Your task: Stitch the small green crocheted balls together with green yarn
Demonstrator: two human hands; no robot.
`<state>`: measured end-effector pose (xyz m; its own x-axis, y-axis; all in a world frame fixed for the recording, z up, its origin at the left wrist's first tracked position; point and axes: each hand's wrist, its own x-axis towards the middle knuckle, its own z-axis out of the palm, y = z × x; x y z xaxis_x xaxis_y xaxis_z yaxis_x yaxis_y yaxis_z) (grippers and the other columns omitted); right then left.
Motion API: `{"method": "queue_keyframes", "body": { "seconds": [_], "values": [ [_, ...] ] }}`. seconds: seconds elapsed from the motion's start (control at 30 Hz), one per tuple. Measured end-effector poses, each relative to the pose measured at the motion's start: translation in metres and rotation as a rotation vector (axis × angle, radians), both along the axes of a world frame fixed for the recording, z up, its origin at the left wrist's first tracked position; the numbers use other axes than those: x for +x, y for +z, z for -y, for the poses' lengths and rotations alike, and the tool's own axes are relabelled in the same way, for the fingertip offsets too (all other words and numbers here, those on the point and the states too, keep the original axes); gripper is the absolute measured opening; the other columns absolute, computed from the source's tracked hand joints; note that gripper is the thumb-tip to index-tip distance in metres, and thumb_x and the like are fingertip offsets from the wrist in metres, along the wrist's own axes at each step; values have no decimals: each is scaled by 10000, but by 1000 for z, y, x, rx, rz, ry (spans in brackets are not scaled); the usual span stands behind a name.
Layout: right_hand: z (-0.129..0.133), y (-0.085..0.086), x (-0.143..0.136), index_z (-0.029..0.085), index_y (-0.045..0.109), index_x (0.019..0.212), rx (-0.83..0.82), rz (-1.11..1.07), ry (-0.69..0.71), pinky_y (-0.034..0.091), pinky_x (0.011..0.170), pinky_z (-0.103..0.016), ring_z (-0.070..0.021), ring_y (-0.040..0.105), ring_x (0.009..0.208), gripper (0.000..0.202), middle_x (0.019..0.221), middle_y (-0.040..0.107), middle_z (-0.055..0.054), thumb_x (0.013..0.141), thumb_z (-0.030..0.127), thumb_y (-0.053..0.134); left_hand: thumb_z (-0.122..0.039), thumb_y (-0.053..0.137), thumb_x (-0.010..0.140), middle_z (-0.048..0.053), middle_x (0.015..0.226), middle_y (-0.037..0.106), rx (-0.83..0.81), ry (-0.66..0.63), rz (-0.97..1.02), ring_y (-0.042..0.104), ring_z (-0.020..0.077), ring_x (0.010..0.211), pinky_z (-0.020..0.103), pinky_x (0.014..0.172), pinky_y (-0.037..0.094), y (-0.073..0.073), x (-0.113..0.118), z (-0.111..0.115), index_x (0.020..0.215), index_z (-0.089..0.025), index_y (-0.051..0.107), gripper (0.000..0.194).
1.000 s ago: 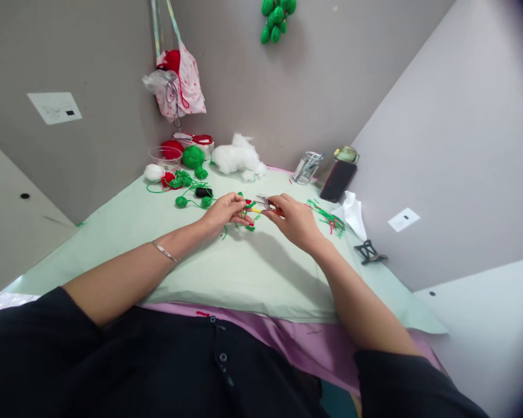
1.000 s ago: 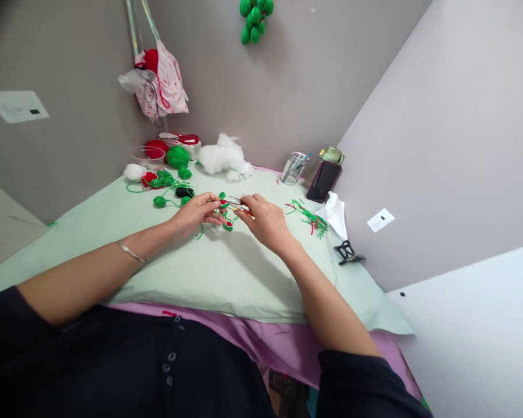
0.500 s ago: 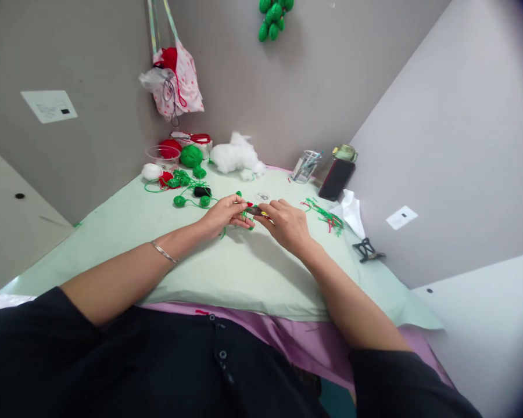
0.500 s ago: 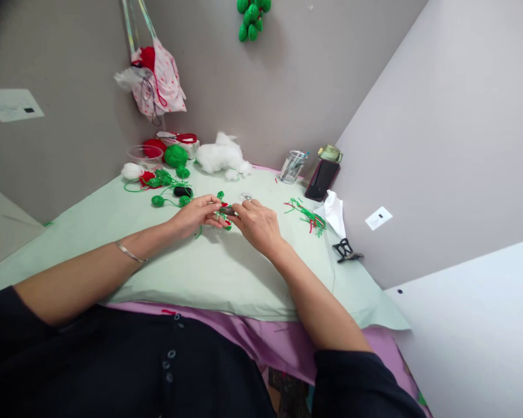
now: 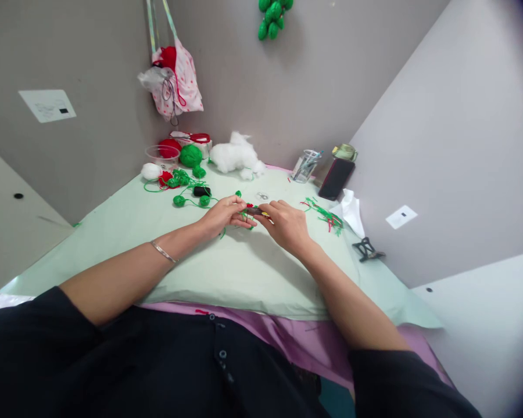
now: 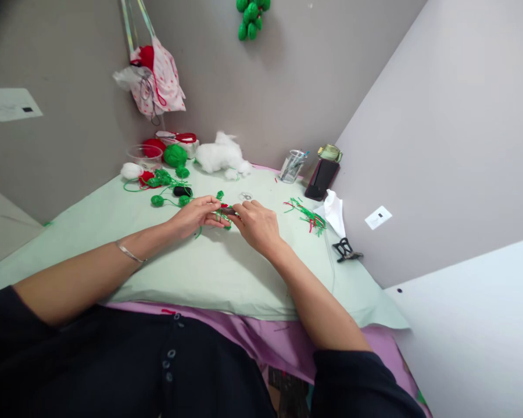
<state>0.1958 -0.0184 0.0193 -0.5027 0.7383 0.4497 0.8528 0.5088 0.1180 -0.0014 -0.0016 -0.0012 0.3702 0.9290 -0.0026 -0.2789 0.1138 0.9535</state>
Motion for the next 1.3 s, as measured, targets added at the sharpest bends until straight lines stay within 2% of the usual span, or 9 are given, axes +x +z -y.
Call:
{"method": "queue_keyframes", "body": {
  "seconds": [0.4, 0.53, 0.63, 0.77, 0.87, 0.97, 1.13, 1.23, 1.3],
  "values": [
    [2, -1, -1, 222, 726, 975, -27, -35, 42, 251, 619, -320, -193, 591, 829, 295, 859, 735, -48, 1023, 406, 501, -106, 490, 969, 68, 773, 710, -35, 2, 22, 763, 195, 709, 300, 711, 606, 4, 0, 2, 857, -142, 506, 119],
    [0, -1, 3, 215, 734, 994, -64, -80, 135, 283, 637, -308, -186, 596, 819, 292, 847, 731, -50, 1021, 392, 504, -125, 501, 968, 93, 779, 729, -26, -12, 5, 763, 204, 705, 307, 716, 603, 2, 0, 1, 867, -141, 507, 103],
    [-1, 6, 13, 209, 736, 1063, -187, -153, 236, 325, 656, -282, -167, 597, 776, 257, 860, 722, -50, 968, 407, 602, -154, 525, 963, 110, 800, 742, -13, -32, -23, 755, 203, 675, 312, 698, 602, 0, 0, -1, 885, -139, 518, 80],
    [-3, 19, 34, 206, 749, 1049, -472, -268, 194, 383, 666, -270, -148, 589, 693, 313, 795, 696, -21, 882, 466, 697, -158, 546, 953, 104, 832, 742, -3, -1, -25, 754, 201, 678, 316, 682, 604, -2, 0, -2, 875, -143, 518, 84],
    [-5, 21, 42, 207, 738, 1098, -693, -357, 209, 467, 753, -295, -189, 655, 835, 410, 950, 732, -53, 850, 531, 700, -159, 537, 958, 93, 822, 735, 4, 1, -36, 753, 198, 683, 320, 687, 606, -3, -1, -3, 866, -147, 512, 96],
    [-10, 13, 36, 198, 691, 1186, -663, -555, 219, 501, 858, -336, -207, 672, 933, 416, 1026, 739, -78, 916, 504, 608, -198, 571, 956, 87, 821, 730, 31, -37, -56, 755, 202, 695, 330, 708, 607, -4, 0, -2, 883, -144, 530, 100],
    [-16, -7, 11, 189, 638, 1197, -700, -794, 338, 531, 809, -334, -182, 671, 844, 413, 957, 718, -62, 890, 464, 657, -250, 599, 956, 61, 795, 720, 35, -106, -94, 753, 194, 689, 326, 712, 608, -6, 1, -1, 890, -142, 547, 137],
    [-13, -10, 3, 204, 673, 1055, -431, -875, 304, 517, 765, -318, -164, 636, 800, 303, 926, 679, -51, 874, 446, 690, -282, 636, 940, 65, 817, 728, 28, -112, -71, 754, 193, 731, 315, 708, 607, -8, 1, -3, 896, -147, 550, 166],
    [-9, -8, 0, 207, 688, 919, -295, -851, 331, 497, 725, -303, -152, 598, 758, 237, 877, 649, -43, 888, 442, 682, -272, 643, 933, 65, 826, 727, 30, -99, -47, 749, 179, 742, 310, 735, 604, -8, 1, -4, 879, -146, 548, 167]
  ]
}}
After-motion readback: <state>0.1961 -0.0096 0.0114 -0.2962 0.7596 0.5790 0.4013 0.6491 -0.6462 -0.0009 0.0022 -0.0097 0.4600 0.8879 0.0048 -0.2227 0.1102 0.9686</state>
